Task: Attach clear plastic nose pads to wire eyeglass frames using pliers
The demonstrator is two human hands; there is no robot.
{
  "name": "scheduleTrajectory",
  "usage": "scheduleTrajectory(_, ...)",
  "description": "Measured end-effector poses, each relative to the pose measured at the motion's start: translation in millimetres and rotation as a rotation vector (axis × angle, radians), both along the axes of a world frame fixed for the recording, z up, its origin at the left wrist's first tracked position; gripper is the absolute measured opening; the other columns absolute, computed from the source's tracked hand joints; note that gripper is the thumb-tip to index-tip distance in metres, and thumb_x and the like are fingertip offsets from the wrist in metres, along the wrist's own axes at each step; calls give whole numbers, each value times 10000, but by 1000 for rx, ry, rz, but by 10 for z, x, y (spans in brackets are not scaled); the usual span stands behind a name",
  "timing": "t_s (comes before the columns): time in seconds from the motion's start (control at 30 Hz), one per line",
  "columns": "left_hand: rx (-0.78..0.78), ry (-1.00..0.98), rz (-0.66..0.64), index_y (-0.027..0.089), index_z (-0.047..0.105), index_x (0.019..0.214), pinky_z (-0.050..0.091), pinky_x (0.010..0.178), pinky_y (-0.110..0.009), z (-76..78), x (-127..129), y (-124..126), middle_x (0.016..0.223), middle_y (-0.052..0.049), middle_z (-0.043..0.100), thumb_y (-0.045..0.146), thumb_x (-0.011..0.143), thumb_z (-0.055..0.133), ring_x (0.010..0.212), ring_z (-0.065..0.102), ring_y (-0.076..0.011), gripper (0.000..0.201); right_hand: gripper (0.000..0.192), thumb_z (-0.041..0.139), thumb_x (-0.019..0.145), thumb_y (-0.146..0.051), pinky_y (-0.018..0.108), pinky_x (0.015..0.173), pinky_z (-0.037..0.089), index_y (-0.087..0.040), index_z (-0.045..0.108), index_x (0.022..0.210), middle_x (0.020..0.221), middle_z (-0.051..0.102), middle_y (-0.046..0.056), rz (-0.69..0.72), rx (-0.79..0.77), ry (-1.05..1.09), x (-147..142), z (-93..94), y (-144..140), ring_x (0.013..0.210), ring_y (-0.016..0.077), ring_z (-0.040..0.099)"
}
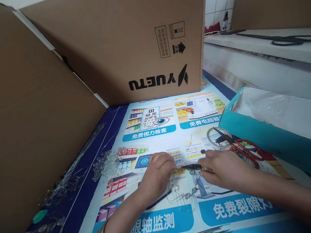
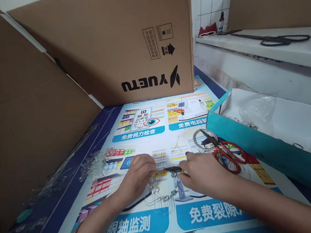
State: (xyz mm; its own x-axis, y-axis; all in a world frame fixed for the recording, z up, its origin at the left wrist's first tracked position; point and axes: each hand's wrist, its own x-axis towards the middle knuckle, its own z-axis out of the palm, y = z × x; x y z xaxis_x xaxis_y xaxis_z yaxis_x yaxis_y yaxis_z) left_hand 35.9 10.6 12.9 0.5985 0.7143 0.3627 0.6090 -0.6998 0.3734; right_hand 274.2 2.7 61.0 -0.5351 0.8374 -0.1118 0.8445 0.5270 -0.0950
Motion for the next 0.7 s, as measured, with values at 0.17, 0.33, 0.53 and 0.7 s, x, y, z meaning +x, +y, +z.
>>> scheduleTrajectory(0.17,29,42,-38,195,557,895,319,777,-361,-11,-15,-13,884,-42,601,105,861,436,853,481,-194,154,279,408,846,-412,274,556,306,-242,619,911,832,590,52,16,8,9,5,-12,-26,725,204,576)
scheduleTrajectory(0.33,14,43,-58,180,550,909,320,754,-350,-33,-25,-8,862,-49,606,92,868,397,811,486,-185,181,284,406,847,-408,274,565,313,-239,619,928,841,591,61,16,7,9,-10,-25,-39,735,208,566)
scheduleTrajectory(0.53,21,25,-69,180,550,941,326,736,-347,-70,-36,-8,839,-43,619,62,854,390,792,501,-186,217,290,395,857,-408,287,598,335,-236,604,958,861,570,67,19,30,34,9,-70,-50,752,211,546)
scheduleTrajectory(0.7,3,-9,-83,183,541,974,338,739,-348,-75,-47,-8,852,-44,627,73,866,388,789,510,-185,217,293,424,849,-414,316,661,357,-232,577,1021,901,540,76,39,67,68,44,-144,-69,819,226,514)
